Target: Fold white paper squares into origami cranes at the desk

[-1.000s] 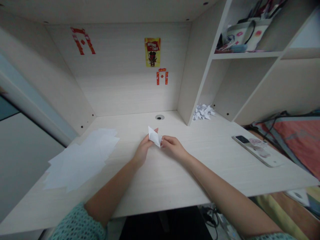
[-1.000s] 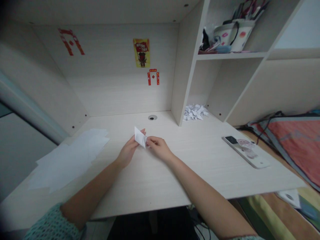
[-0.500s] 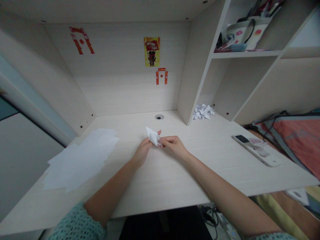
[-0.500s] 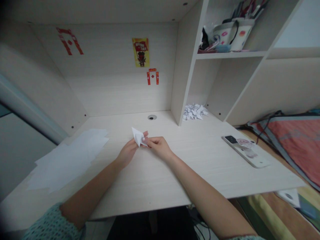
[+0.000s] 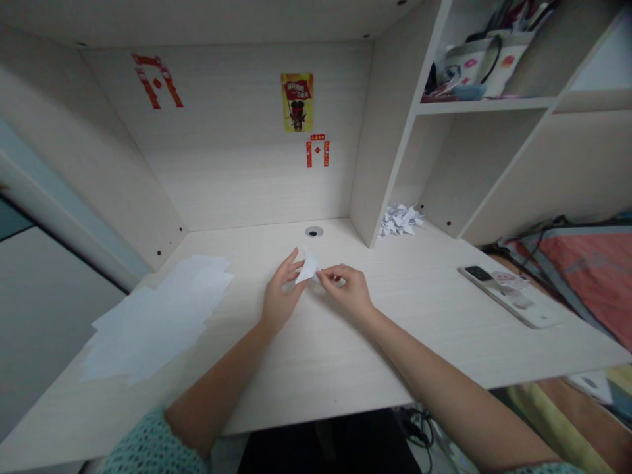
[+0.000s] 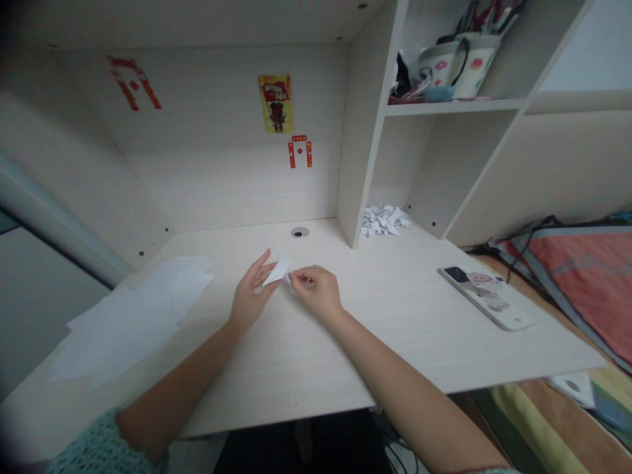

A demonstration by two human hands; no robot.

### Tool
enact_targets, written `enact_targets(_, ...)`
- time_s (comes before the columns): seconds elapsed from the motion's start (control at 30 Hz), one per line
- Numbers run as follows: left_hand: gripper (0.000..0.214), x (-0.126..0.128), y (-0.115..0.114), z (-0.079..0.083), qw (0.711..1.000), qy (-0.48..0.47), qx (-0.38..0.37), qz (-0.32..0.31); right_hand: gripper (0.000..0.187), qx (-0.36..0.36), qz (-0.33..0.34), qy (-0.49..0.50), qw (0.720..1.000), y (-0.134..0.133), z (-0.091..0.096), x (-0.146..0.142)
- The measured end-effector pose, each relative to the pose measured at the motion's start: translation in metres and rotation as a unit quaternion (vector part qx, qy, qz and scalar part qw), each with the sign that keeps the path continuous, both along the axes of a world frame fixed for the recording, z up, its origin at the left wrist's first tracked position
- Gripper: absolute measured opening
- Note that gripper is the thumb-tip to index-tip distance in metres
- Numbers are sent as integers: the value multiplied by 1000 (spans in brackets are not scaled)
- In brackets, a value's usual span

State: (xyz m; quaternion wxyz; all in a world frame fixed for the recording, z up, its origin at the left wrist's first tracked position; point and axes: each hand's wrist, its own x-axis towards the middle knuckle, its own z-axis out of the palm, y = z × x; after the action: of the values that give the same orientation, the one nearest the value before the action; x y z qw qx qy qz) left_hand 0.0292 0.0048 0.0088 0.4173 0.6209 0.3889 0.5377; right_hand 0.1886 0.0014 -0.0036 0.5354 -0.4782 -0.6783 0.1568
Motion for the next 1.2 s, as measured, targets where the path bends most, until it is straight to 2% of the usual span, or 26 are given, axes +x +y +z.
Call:
enact_targets(0.13,38,-1,1,2,1000,8,-8,18,18,30,-10,-47,998,-2,1,-1)
enact_targets(0.2,38,-3,2,0,1000,6,-8,23,22,27,-12,-48,998,-3,2,-1)
enact_targets(0.37,37,-6,4,-5,1000,-12,-6,21,46,34,18,-39,998,-4,4,-1)
enact_targets(0.53,38,-4,3,-4,1000,-14,-16,18,36,47,53,-56,996,-6,6,-1)
enact_targets(0.83,33,-2,-2,0,998,22,-24,58,26,-27,78,32,996,-1,2,-1)
enact_targets(1.03,34,-3,-4,1,998,33,-19,41,29,-71,108,132,983,4,-1,-2)
enact_targets(1.2,35,-1,-4,-1,998,41,-17,37,31,-65,100,138,983,2,0,-3)
